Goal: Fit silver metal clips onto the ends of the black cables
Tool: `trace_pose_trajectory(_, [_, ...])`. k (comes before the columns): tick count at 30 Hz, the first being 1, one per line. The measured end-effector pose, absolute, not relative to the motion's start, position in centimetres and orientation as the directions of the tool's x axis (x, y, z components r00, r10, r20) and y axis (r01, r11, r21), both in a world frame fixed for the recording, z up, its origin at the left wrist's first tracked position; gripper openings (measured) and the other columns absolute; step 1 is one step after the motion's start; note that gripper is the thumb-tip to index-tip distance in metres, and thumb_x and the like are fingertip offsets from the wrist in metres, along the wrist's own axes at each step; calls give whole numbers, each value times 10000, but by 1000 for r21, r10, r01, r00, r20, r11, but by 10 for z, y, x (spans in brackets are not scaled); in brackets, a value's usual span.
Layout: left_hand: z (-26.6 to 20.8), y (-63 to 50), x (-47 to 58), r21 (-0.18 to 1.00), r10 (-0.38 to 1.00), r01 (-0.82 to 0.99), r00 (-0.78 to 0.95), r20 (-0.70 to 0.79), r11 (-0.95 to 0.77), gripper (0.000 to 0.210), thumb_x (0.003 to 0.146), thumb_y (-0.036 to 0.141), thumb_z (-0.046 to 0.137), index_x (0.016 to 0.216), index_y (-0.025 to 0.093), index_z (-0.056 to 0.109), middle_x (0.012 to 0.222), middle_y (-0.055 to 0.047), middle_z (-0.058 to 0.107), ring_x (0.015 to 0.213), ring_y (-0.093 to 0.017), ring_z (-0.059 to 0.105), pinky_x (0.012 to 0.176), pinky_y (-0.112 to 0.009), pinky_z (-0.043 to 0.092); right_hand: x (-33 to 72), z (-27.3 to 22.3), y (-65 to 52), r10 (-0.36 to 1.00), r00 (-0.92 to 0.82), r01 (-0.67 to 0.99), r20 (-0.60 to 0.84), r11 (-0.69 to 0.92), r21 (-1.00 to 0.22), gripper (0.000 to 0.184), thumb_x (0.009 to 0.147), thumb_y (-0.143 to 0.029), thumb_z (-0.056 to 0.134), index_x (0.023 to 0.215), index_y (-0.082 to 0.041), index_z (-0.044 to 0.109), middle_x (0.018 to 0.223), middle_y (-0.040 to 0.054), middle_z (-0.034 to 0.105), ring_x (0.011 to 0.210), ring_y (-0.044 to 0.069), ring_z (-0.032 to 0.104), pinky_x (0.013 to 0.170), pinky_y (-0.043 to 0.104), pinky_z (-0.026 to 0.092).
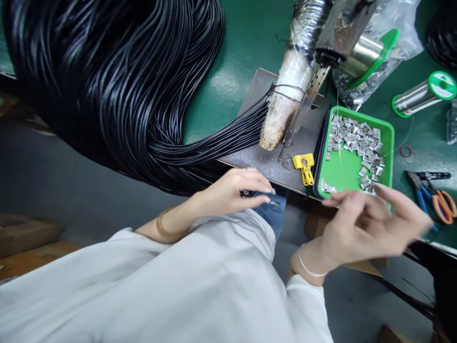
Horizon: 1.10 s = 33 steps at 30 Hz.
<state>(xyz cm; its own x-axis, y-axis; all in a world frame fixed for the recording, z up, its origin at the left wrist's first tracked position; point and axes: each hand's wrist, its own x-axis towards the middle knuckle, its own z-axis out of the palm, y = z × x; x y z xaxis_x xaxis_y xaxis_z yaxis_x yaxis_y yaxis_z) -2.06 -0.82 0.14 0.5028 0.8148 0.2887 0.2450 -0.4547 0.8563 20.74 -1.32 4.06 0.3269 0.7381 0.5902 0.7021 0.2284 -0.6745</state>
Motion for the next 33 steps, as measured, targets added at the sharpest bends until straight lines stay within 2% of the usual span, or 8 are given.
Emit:
trace_pose_trajectory(5, [4, 22, -33, 593, 856, 670, 128, 501, -448, 190, 941, 210, 544, 992, 137, 711, 1056, -114, 704, 1030, -237, 610, 942, -413, 460, 240, 22, 37, 869, 128, 894, 478, 108, -435, 105, 797, -258, 698, 841, -202, 621, 708, 6, 647, 617, 134, 639, 629, 271, 497])
trace_pose_trajectory(9, [4, 42, -28, 371, 897, 861, 190, 400, -348, 233, 915, 99, 473, 983, 116, 695, 1092, -159, 653, 1010, -274, 590, 843, -401, 470, 256, 15, 75, 943, -17, 940, 333, 129, -316, 82, 776, -251, 693, 780, -185, 644, 794, 33, 693, 651, 116, 581, 677, 279, 437])
trace_pose_trajectory(14, [1, 31, -26, 378, 894, 831, 279, 350, -407, 268, 904, 57, 415, 955, 95, 676, 1007, -136, 645, 902, -231, 604, 804, -345, 474, 255, 21, 77, 957, -118, 953, 264, 184, -241, 52, 757, -179, 662, 739, -193, 616, 761, 2, 657, 672, 102, 562, 688, 261, 393])
trace_pose_trajectory(18, [-1, 10, -29, 480, 850, 724, 290, 439, -495, 230, 899, 90, 446, 952, 108, 669, 925, -96, 660, 886, -205, 583, 830, -314, 466, 267, 26, 62, 957, -83, 985, 278, 121, -123, 105, 744, -186, 720, 754, -219, 620, 773, -18, 668, 615, 91, 532, 680, 269, 385])
trace_pose_trajectory(23, [14, 0, -31, 807, 865, 388, 417, 278, -446, 196, 817, 111, 564, 947, 122, 710, 725, -14, 651, 674, -119, 527, 685, -244, 417, 281, 23, 62, 971, -62, 968, 231, 115, -223, 162, 708, -228, 796, 705, -219, 634, 771, 14, 695, 589, 100, 569, 644, 260, 414])
trace_pose_trajectory(27, [22, 1, -29, 989, 499, -24, 861, 94, -146, 202, 882, 247, 613, 960, 125, 753, 636, -11, 660, 537, -69, 523, 555, -192, 394, 281, 18, 64, 942, 30, 983, 335, 32, -179, 113, 705, -176, 741, 712, -216, 635, 699, 5, 685, 604, 127, 599, 692, 275, 429])
trace_pose_trajectory(29, [19, 1, -26, 991, 393, -105, 917, 63, 86, 214, 885, 272, 621, 940, 99, 733, 617, -29, 666, 529, -80, 564, 527, -188, 408, 281, 16, 65, 925, 67, 985, 373, 0, -175, 85, 715, -186, 719, 732, -214, 640, 670, -8, 668, 604, 134, 610, 701, 277, 435])
trace_pose_trajectory(33, [7, -1, -18, 873, 726, -295, 681, -92, 388, 194, 874, 299, 646, 904, 107, 650, 586, -8, 651, 399, -30, 418, 416, -173, 294, 274, 16, 62, 875, 119, 976, 470, -15, -218, 120, 677, -177, 739, 704, -207, 626, 585, -23, 618, 522, 126, 590, 659, 283, 456])
